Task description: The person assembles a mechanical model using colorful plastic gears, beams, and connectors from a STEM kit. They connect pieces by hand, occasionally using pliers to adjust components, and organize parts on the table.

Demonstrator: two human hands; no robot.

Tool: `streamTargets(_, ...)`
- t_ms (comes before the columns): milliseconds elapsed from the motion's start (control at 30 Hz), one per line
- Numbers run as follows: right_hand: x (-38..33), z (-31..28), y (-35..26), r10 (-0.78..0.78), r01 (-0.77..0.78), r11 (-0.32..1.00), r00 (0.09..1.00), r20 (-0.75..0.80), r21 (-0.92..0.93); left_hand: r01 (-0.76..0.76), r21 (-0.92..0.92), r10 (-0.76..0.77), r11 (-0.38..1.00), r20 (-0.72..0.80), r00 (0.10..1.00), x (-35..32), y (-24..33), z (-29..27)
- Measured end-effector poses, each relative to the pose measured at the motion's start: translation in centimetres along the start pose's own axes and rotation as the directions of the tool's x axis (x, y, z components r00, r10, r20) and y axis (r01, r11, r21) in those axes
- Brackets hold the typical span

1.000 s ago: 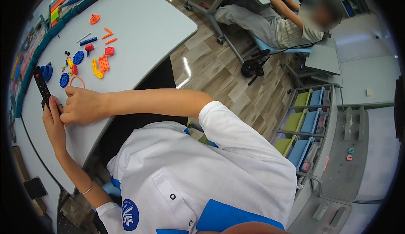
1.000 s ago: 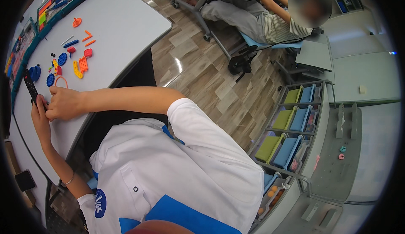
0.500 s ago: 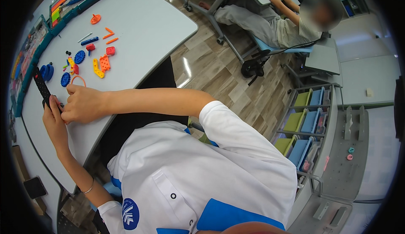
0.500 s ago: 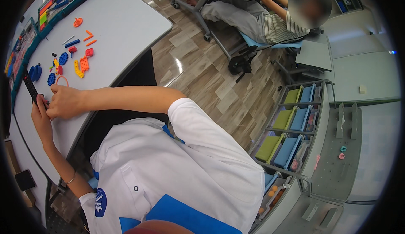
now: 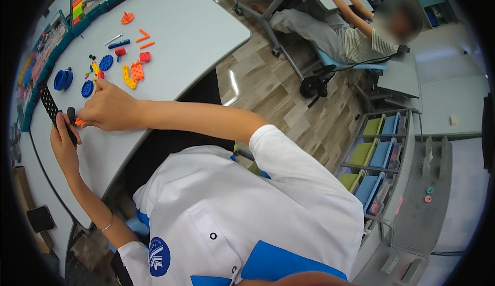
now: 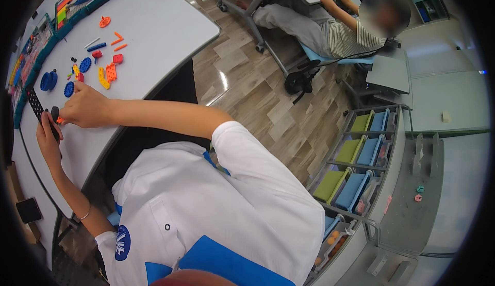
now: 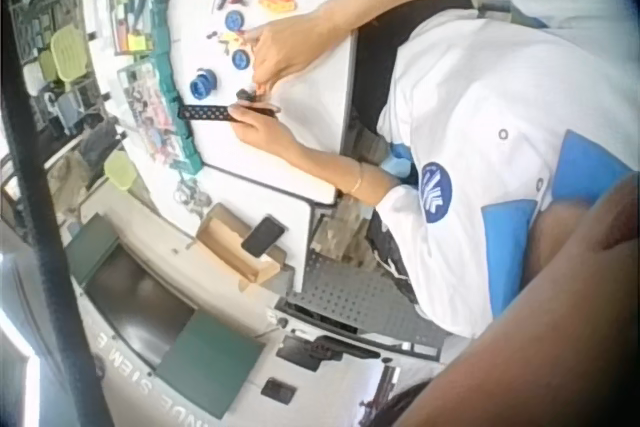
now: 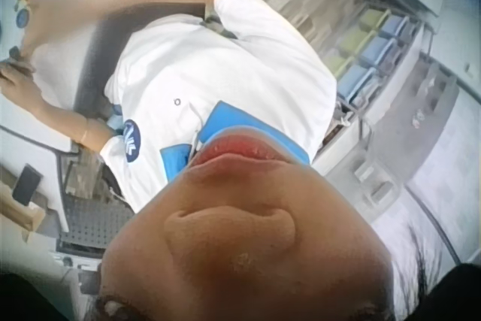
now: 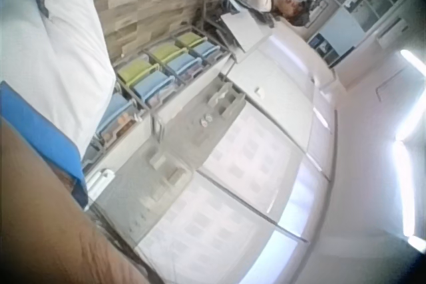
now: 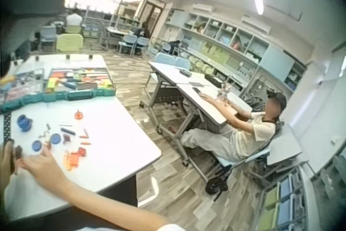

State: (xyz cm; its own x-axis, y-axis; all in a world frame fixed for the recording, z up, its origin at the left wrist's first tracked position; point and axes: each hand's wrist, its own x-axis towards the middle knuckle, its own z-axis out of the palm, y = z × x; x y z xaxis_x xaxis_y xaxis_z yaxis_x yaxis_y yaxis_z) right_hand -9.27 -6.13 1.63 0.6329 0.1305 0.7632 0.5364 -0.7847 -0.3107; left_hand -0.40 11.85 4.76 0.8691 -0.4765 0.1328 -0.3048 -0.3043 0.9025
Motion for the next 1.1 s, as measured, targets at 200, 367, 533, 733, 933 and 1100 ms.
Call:
streamTargets(200,-0.6,0.4,1.1,0.111,-0.117,0.992,0.989,-0.100,-0.055,-0.021,-0.058,0.021,0.998,-0.002,1.000,0.0,-0.7,0.4)
streamTargets(367,-1.3,1.1,2.5,0.169,-0.204,0.949,0.972,-0.163,-0.238,-0.054,0.003,0.054,0.999,-0.047,0.997,-0.1,-0.9,0.9)
streamTargets(533,-1.7,1.3,2.9,0.249,-0.272,0.925,0.961,-0.118,-0.265,-0.090,0.023,0.090,0.996,-0.037,0.995,0.0,-1.1,0.9)
streamTargets(733,-1.8,1.4,2.7,0.281,-0.306,0.893,0.952,-0.121,-0.329,-0.199,-0.042,0.198,0.979,-0.020,0.980,0.1,-1.6,1.0)
streamTargets(933,-2.1,1.2,3.7,0.335,-0.331,0.820,0.939,-0.078,-0.467,-0.143,-0.005,0.143,0.990,-0.014,0.990,0.2,-2.0,0.5)
streamTargets(1100,-2.1,1.1,3.7,0.377,-0.357,0.845,0.926,-0.031,-0.397,-0.106,-0.035,0.106,0.994,-0.023,0.994,0.0,-1.0,0.8)
